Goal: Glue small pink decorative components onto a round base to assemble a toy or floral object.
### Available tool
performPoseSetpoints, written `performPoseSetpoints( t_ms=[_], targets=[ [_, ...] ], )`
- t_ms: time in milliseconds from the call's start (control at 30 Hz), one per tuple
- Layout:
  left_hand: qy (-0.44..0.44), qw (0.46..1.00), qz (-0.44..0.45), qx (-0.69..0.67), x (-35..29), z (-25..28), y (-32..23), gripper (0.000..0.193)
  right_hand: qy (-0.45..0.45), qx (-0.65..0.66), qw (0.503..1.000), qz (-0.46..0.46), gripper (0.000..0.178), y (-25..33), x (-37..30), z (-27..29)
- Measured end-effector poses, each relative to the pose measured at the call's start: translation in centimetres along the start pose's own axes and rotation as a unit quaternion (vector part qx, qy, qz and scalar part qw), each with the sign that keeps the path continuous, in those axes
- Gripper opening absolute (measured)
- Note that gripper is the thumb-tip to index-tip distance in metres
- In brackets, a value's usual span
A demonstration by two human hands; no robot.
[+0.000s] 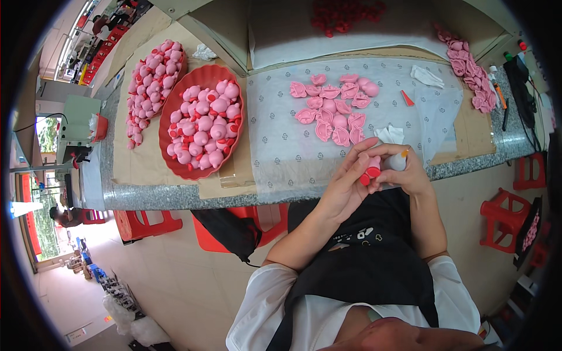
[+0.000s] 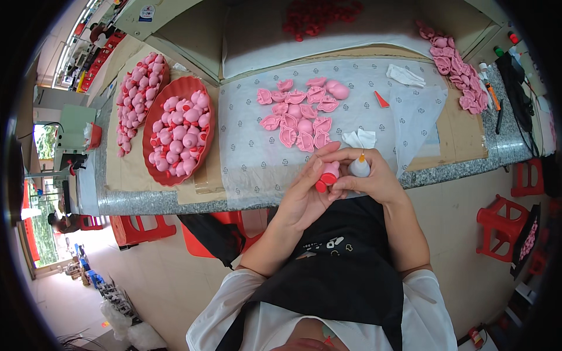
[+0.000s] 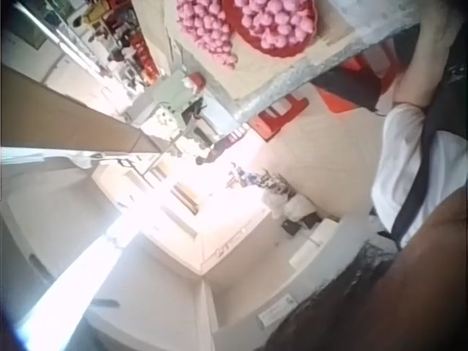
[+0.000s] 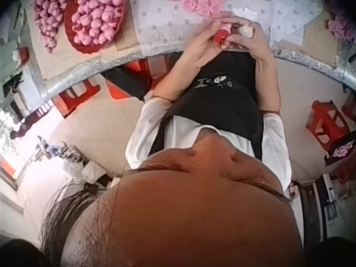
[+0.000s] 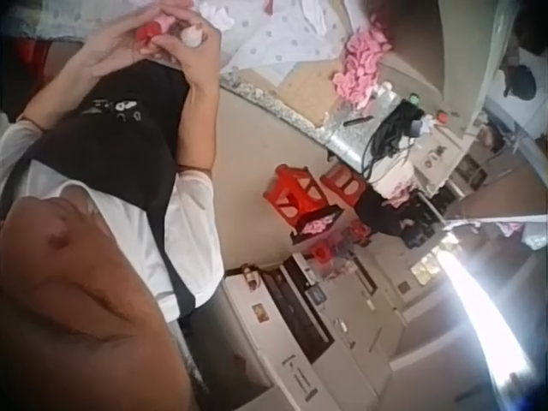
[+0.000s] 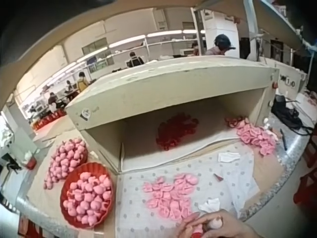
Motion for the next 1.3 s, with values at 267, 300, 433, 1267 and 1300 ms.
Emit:
performPoseSetpoints(
  t_ms=[267, 300, 433, 1267, 1300],
  targets=[
    [0.011, 1.000, 0.002, -0.026, 0.3, 0.3, 0.5, 0.041, -0.008, -0.013, 1.000, 0.014, 0.031, -0.4, 0.0, 0.2],
    [0.019, 0.999, 0.002, -0.031, 0.2, 0.3, 0.5, 0.041, -0.009, -0.024, 1.000, 0.009, 0.031, -0.3, -0.1, 0.2],
    [0.022, 0.998, 0.002, -0.060, -0.5, -0.3, -0.5, 0.043, -0.003, -0.102, 0.995, -0.020, 0.032, 1.1, 0.4, -0.9],
    [-0.137, 0.406, -0.313, 0.848, 6.7, -2.7, -10.0, 0.021, -0.250, -0.631, 0.699, 0.225, 0.029, 8.2, 17.4, 10.7],
    [-0.136, 0.397, -0.327, 0.847, 7.2, -2.5, -9.6, 0.020, -0.227, -0.597, 0.679, 0.362, 0.025, 8.5, 15.8, 10.4]
  ],
)
Point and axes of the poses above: each hand's wrist, its own x-axis towards the middle knuckle, its own z-axis out of the back of the hand, y = z × x, the point moved 4 cm from there along x, towards the middle knuckle, and after that the axes turned 7 degrees about z, right-handed, at the moved point
